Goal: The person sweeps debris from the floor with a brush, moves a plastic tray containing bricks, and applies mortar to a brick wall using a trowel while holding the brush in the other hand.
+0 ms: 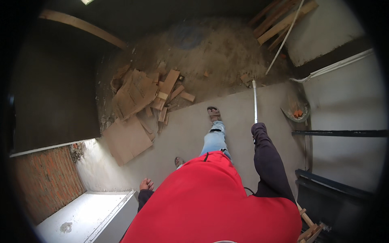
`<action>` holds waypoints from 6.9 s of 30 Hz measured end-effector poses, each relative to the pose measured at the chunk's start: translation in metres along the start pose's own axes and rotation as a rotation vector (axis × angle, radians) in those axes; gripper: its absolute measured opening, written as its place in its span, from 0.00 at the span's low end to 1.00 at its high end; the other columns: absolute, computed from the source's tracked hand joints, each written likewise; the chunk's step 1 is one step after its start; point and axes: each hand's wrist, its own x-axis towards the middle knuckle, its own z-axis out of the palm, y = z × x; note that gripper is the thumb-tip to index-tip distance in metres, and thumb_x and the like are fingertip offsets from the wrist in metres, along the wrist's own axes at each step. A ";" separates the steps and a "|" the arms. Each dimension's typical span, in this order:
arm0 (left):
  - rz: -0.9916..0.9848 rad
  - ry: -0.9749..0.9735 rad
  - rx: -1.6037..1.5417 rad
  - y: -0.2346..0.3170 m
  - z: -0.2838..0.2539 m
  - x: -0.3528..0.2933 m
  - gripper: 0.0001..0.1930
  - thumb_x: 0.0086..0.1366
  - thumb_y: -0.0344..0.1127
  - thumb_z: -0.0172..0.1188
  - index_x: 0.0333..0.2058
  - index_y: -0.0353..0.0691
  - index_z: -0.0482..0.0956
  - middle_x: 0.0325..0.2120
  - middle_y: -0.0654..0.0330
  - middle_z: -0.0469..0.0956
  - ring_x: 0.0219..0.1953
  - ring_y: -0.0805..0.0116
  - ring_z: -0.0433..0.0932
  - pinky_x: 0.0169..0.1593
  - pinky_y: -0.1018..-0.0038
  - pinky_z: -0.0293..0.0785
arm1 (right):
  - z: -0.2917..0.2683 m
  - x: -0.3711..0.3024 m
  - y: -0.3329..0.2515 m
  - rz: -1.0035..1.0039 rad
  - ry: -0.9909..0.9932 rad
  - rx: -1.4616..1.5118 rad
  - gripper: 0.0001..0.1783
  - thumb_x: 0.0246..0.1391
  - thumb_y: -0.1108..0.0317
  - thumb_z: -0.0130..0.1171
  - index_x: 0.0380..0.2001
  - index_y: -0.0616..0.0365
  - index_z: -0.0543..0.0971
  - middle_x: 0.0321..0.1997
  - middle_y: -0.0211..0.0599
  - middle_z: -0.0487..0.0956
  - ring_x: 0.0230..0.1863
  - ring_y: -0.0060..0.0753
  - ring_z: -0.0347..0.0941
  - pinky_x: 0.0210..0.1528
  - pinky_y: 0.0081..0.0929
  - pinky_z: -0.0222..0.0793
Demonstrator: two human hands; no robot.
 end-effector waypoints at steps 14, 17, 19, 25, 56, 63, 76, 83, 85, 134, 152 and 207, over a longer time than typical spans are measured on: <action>-0.012 -0.034 0.096 0.090 0.255 -0.121 0.21 0.59 0.47 0.49 0.48 0.45 0.63 0.42 0.61 0.71 0.36 0.68 0.73 0.33 0.69 0.70 | -0.128 0.028 -0.203 -1.038 0.084 -1.017 0.13 0.46 0.67 0.44 0.29 0.59 0.78 0.32 0.47 0.76 0.35 0.45 0.73 0.39 0.32 0.67; 0.046 -0.059 0.136 0.131 0.282 -0.127 0.20 0.59 0.48 0.48 0.48 0.46 0.63 0.42 0.62 0.71 0.36 0.69 0.72 0.34 0.71 0.70 | -0.140 0.004 -0.159 -0.755 -0.155 -0.181 0.14 0.43 0.69 0.47 0.35 0.61 0.74 0.27 0.46 0.74 0.30 0.44 0.71 0.34 0.31 0.66; 0.014 -0.031 0.102 0.142 0.298 -0.128 0.20 0.59 0.48 0.48 0.48 0.46 0.63 0.42 0.62 0.71 0.36 0.69 0.72 0.33 0.72 0.70 | -0.144 0.019 -0.138 -0.815 -0.293 -0.002 0.12 0.43 0.70 0.48 0.34 0.60 0.72 0.21 0.42 0.72 0.23 0.38 0.69 0.28 0.30 0.66; 0.040 -0.012 0.099 0.170 0.326 -0.136 0.19 0.59 0.47 0.49 0.47 0.46 0.64 0.42 0.63 0.72 0.36 0.70 0.72 0.34 0.72 0.69 | -0.159 0.083 -0.154 -0.623 0.063 0.005 0.12 0.42 0.70 0.50 0.33 0.61 0.72 0.18 0.41 0.70 0.21 0.32 0.68 0.25 0.29 0.65; -0.029 0.167 -0.120 0.088 0.319 -0.182 0.16 0.59 0.43 0.50 0.46 0.47 0.66 0.40 0.66 0.73 0.33 0.74 0.74 0.28 0.79 0.68 | -0.030 -0.069 -0.294 -1.110 -0.550 -0.365 0.12 0.43 0.67 0.51 0.34 0.54 0.72 0.15 0.33 0.71 0.16 0.28 0.68 0.16 0.27 0.63; -0.068 0.203 -0.240 0.059 0.318 -0.189 0.16 0.59 0.44 0.49 0.45 0.47 0.66 0.41 0.66 0.72 0.36 0.72 0.73 0.33 0.76 0.68 | -0.104 -0.055 -0.258 -1.176 -0.437 -0.066 0.15 0.45 0.71 0.46 0.40 0.55 0.69 0.13 0.31 0.65 0.10 0.24 0.62 0.10 0.26 0.60; -0.057 0.262 -0.427 -0.002 0.262 -0.191 0.20 0.56 0.42 0.51 0.47 0.42 0.66 0.42 0.60 0.71 0.39 0.65 0.72 0.40 0.70 0.66 | -0.013 -0.045 -0.272 -0.161 -0.934 0.173 0.03 0.45 0.69 0.46 0.26 0.53 0.66 0.09 0.32 0.60 0.06 0.30 0.56 0.08 0.31 0.53; -0.015 0.150 -0.590 -0.065 0.207 -0.135 0.23 0.55 0.42 0.53 0.49 0.42 0.64 0.42 0.60 0.71 0.43 0.62 0.70 0.44 0.66 0.64 | 0.038 -0.168 -0.217 -0.745 -0.865 -0.199 0.04 0.50 0.67 0.45 0.27 0.52 0.62 0.09 0.32 0.59 0.06 0.28 0.54 0.06 0.30 0.49; -0.011 0.186 -0.663 -0.089 0.181 -0.125 0.23 0.55 0.42 0.53 0.48 0.41 0.65 0.42 0.60 0.71 0.42 0.63 0.71 0.42 0.67 0.65 | 0.071 -0.217 -0.197 -0.661 -0.809 -0.340 0.06 0.51 0.65 0.46 0.28 0.48 0.61 0.10 0.30 0.56 0.06 0.27 0.52 0.06 0.29 0.49; -0.116 0.433 0.005 -0.264 -0.555 0.126 0.21 0.58 0.40 0.49 0.48 0.37 0.64 0.42 0.55 0.69 0.45 0.58 0.70 0.41 0.64 0.72 | 1.207 -0.992 -0.048 -1.041 -0.390 -1.408 0.10 0.54 0.60 0.38 0.31 0.54 0.65 0.11 0.34 0.62 0.07 0.30 0.55 0.07 0.29 0.52; -0.704 0.734 -1.368 -0.120 -0.767 0.078 0.21 0.59 0.40 0.47 0.48 0.32 0.63 0.43 0.53 0.69 0.45 0.59 0.69 0.42 0.66 0.71 | 1.648 -1.215 0.050 -0.803 -0.763 -1.022 0.13 0.52 0.58 0.41 0.22 0.56 0.65 0.12 0.37 0.63 0.11 0.34 0.57 0.13 0.30 0.55; -0.330 2.278 -0.673 -0.074 -0.815 -0.022 0.20 0.62 0.40 0.45 0.46 0.28 0.64 0.43 0.50 0.68 0.44 0.64 0.67 0.46 0.71 0.64 | 1.471 -1.051 0.034 -1.790 -0.094 -2.140 0.14 0.49 0.64 0.43 0.32 0.60 0.75 0.27 0.48 0.76 0.30 0.44 0.74 0.32 0.37 0.70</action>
